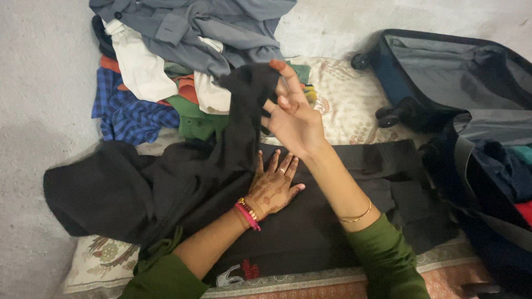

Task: The person buttons and folds a red polo shirt, places it in a suitcase, and then buttons a black jacket on a bed.

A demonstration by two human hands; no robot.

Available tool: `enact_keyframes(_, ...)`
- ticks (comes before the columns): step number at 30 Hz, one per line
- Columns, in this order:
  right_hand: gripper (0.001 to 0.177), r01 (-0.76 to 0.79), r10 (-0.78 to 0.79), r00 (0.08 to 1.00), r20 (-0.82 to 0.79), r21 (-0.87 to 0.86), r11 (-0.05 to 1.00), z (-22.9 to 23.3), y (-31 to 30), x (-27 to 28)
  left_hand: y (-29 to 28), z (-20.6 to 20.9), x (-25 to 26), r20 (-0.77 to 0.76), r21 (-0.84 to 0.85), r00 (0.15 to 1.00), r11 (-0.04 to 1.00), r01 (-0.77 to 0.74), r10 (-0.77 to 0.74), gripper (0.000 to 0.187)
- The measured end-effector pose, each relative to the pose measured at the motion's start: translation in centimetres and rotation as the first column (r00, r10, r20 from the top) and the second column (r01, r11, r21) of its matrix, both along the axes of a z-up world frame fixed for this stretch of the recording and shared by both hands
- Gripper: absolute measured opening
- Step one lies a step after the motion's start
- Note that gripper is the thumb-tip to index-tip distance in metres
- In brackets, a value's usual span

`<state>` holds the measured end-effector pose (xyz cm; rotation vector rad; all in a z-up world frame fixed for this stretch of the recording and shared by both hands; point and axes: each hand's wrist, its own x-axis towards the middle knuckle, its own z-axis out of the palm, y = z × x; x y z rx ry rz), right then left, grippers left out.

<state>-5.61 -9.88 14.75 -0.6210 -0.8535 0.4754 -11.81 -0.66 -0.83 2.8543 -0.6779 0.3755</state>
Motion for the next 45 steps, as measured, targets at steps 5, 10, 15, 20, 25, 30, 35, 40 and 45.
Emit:
enact_keyframes(5, 0.088, -0.244, 0.293, 0.946, -0.140, 0.291, 0.925, 2.3, -1.0, -3.2, 0.3, 1.3, 0.5, -0.256, -0.107, 0.966, 0.994, 0.009, -0.036, 0.082)
enact_keyframes(10, 0.061, -0.370, 0.369, 0.929, 0.033, 0.083, 0.925, 2.5, -1.9, -4.4, 1.4, 1.4, -0.4, -0.265, -0.305, 0.949, 0.949, 0.084, -0.169, 0.078)
enact_keyframes(15, 0.045, 0.191, 0.335, 0.772, 0.540, -0.700, 0.688, 4.4, -0.7, -5.5, 2.9, 1.4, -2.1, -0.309, -0.411, 0.910, 0.901, 0.136, -0.278, 0.075)
enact_keyframes(20, 0.041, 0.671, 0.228, 0.708, 0.668, -0.737, 0.077, 3.0, 0.9, -5.7, 2.5, 2.5, -2.3, -0.353, -0.402, 0.878, 0.900, 0.168, -0.322, 0.071)
enact_keyframes(25, 0.035, 0.671, 0.231, 0.464, 0.855, -0.510, 0.538, -4.9, 2.1, -1.0, 3.7, 2.5, -4.1, -0.359, -0.446, 0.868, 0.880, 0.162, -0.342, 0.067)
enact_keyframes(30, 0.026, 0.842, 0.160, 0.324, 0.933, -0.361, 0.400, -8.7, 2.0, 1.4, 3.7, 3.4, -5.3, -0.407, -0.450, 0.825, 0.872, 0.193, -0.392, 0.063)
enact_keyframes(35, 0.080, 0.778, 0.209, 0.464, 0.861, -0.509, 0.368, -9.4, 1.7, 2.4, 8.0, 4.4, -11.3, -0.515, -0.505, 0.682, 0.827, 0.248, -0.519, 0.060)
enact_keyframes(40, 0.081, 0.755, 0.351, 0.546, 0.761, -0.628, 0.187, -8.9, 1.4, 2.4, 12.2, 5.5, -18.7, -0.642, -0.520, 0.538, 0.826, 0.218, -0.546, 0.056)
enact_keyframes(45, 0.081, 0.715, 0.329, 0.558, 0.762, -0.643, 0.275, -10.5, 1.1, 3.7, 14.9, 7.3, -23.3, -0.727, -0.460, 0.524, 0.881, 0.107, -0.443, 0.053)
